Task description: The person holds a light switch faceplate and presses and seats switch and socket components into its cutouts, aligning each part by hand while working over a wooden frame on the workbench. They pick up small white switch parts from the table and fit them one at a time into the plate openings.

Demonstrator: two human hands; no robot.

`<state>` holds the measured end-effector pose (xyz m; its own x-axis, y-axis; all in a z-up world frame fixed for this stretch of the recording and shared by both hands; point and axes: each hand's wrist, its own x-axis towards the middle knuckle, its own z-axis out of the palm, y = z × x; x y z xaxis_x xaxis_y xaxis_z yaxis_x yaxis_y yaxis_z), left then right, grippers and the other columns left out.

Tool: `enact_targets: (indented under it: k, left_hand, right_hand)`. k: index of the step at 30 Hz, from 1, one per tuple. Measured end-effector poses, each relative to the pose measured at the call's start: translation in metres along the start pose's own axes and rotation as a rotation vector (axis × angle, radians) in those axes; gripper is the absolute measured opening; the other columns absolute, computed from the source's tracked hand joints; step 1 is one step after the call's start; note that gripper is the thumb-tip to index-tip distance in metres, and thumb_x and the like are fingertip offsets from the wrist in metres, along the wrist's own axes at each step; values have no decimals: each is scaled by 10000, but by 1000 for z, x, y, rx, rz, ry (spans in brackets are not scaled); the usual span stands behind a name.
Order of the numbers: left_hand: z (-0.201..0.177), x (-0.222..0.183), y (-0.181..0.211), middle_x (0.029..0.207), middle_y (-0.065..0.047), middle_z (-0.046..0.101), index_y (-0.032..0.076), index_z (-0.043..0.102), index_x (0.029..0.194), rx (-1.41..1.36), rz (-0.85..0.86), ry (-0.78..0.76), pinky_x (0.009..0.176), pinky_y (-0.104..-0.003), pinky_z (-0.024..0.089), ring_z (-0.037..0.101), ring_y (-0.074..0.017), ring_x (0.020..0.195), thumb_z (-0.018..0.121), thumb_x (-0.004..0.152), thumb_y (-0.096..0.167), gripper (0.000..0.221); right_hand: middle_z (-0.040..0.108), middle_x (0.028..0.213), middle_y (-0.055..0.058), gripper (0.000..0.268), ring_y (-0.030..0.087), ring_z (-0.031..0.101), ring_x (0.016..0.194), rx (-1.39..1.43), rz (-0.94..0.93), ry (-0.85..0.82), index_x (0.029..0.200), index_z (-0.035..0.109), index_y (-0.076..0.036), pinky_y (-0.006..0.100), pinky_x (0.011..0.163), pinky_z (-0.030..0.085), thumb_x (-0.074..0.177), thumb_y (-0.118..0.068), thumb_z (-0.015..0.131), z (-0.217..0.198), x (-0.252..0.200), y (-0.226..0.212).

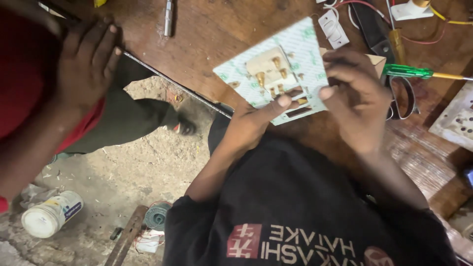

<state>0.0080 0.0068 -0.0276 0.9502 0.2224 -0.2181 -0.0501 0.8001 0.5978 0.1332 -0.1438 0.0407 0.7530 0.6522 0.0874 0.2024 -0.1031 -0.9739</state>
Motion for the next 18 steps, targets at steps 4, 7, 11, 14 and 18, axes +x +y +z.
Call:
enact_targets:
  k: [4,7,11,14,18]
  left_hand:
    - [-10,0,7,1319,-169,670,-53,538,1411,-137,43,106,1026,-434,589,675,-289,1209,667,1003,50,440]
    - [-32,-2,17,1279,-185,688,-77,553,1395,-126,109,245,893,-396,575,680,-282,1120,668,967,20,454]
    - [-42,-8,31,1240,-154,683,-80,546,1388,-49,170,418,815,-350,539,676,-241,1083,693,934,27,489]
    - [-37,-4,43,1274,-173,679,-101,546,1388,-114,201,373,972,-408,579,674,-269,1129,710,963,59,483]
    - [-29,-1,39,1260,-161,672,-63,526,1385,-155,141,336,980,-442,596,686,-277,1150,702,918,80,520]
  right_hand:
    - [633,1318,90,195,101,641,1085,-131,-74,53,1229,685,-9,199,879,535,1039,-49,670,-21,8,-2]
    - [660,1269,93,198,121,638,1073,-125,-34,205,1236,672,0,230,947,514,1042,-34,653,-45,14,-3]
    - [619,1300,117,168,165,642,1158,-410,-243,175,1286,700,11,253,974,501,1131,14,636,-64,39,-9]
    - [669,1229,217,197,287,666,1135,-824,-321,-7,1227,715,34,304,938,555,1054,92,639,-53,65,-14]
    - [725,1142,161,198,316,685,1043,-1165,-441,-73,1178,744,-25,404,963,557,999,43,698,-43,87,-7]
